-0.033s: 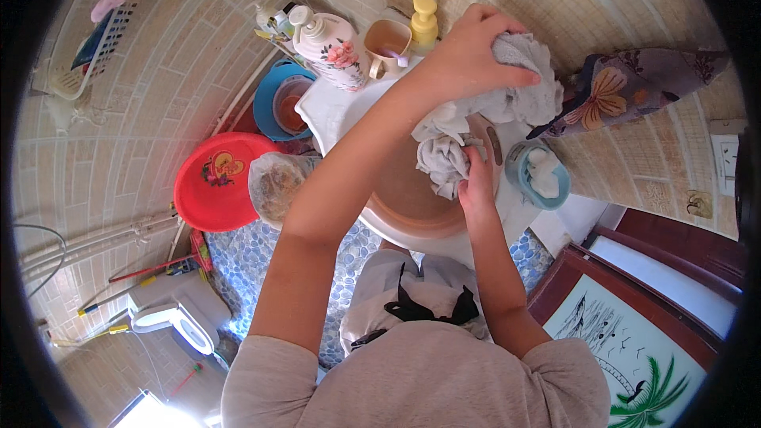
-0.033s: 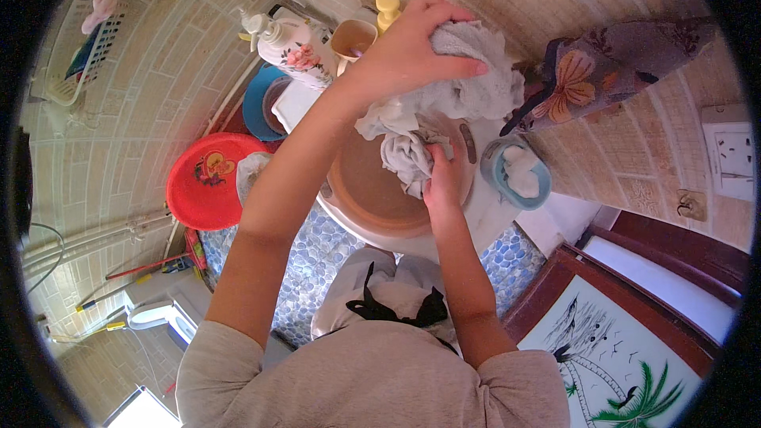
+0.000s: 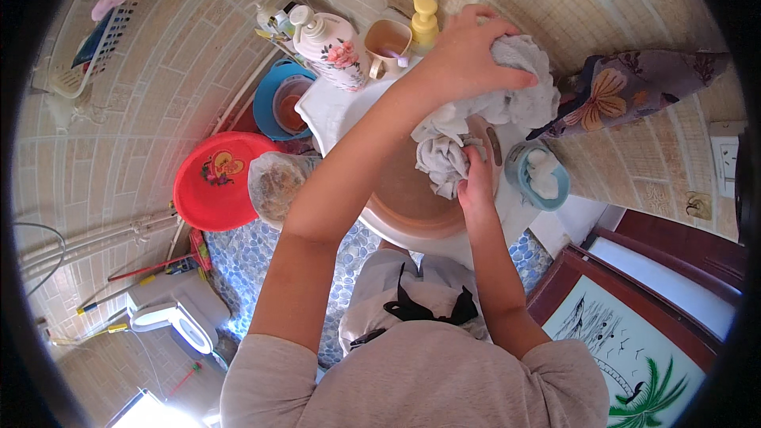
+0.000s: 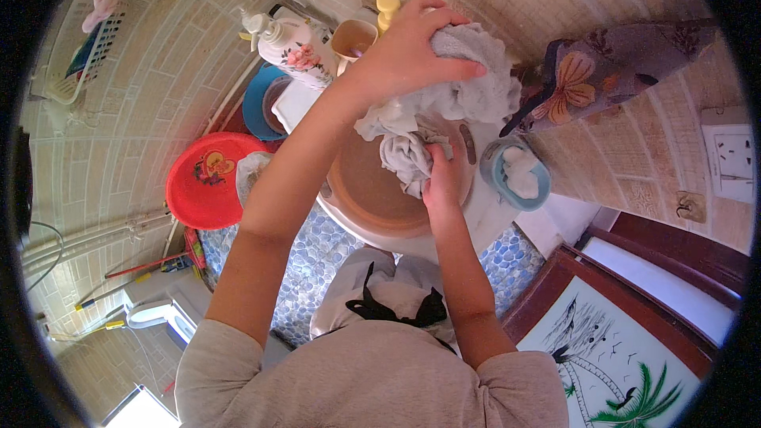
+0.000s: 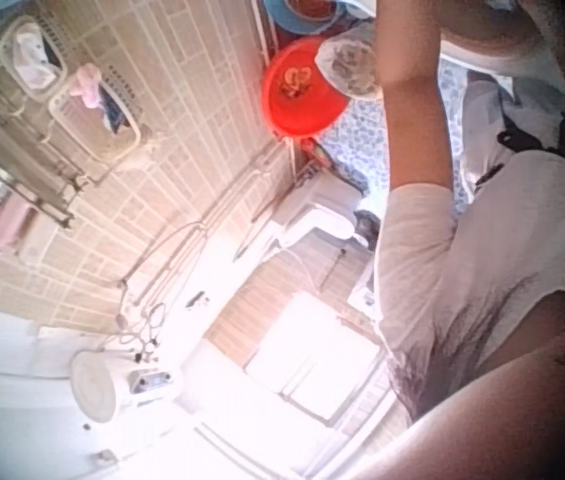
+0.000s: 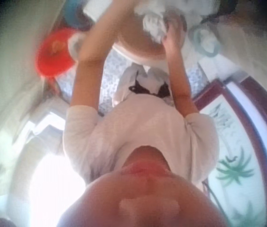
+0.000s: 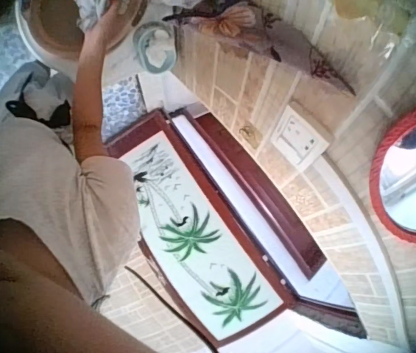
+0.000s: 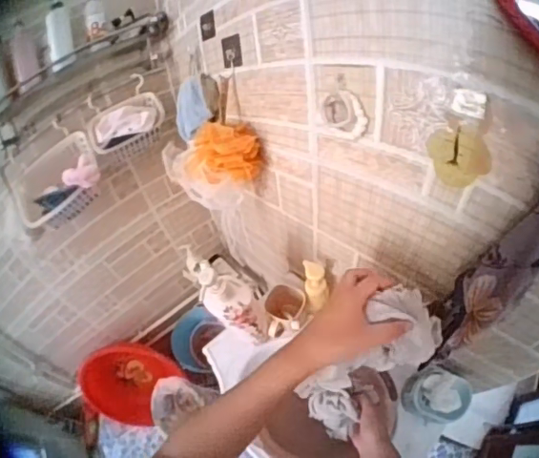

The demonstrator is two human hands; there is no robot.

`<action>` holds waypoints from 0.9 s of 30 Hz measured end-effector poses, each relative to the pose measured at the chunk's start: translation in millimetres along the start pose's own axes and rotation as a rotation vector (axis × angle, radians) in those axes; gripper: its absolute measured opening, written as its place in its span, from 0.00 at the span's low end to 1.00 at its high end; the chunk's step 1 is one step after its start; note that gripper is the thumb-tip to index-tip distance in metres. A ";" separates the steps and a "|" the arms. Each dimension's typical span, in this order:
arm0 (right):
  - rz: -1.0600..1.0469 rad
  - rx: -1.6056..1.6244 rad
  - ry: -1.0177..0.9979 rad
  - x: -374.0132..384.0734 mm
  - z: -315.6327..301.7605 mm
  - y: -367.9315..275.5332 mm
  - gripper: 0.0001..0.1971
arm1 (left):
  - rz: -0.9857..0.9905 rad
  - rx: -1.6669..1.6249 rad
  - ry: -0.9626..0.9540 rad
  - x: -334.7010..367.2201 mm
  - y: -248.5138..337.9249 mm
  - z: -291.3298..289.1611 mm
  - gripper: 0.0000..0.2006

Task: The person washes a piece of white cloth by hand in a basin inside a sink, rinsing and wringing the fabric.

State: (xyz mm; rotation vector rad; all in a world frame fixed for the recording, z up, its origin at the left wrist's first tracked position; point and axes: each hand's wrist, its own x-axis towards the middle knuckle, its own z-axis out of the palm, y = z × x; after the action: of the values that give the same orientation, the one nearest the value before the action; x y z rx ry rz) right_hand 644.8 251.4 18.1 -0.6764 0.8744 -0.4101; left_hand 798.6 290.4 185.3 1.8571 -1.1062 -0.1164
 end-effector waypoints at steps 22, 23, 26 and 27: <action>-0.004 -0.054 -0.006 -5.3 8.8 -13.1 0.19 | 0.038 0.170 0.316 -30.2 4.0 -7.6 0.39; 0.004 -0.059 0.025 -6.1 9.1 -13.4 0.19 | 0.039 0.170 0.316 -28.8 12.7 -7.3 0.39; -0.009 -0.034 -0.034 -1.6 2.5 -13.1 0.32 | 0.060 0.204 0.272 -29.7 30.9 -2.1 0.41; -0.007 -0.037 -0.036 -2.7 2.6 -13.8 0.32 | 0.072 0.231 0.310 -31.2 32.2 -0.4 0.41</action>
State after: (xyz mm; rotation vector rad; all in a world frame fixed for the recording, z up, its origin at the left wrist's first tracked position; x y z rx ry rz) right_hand 644.5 244.0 30.4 -0.7192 0.8476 -0.3871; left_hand 759.9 308.5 198.8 1.9533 -0.9987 0.3438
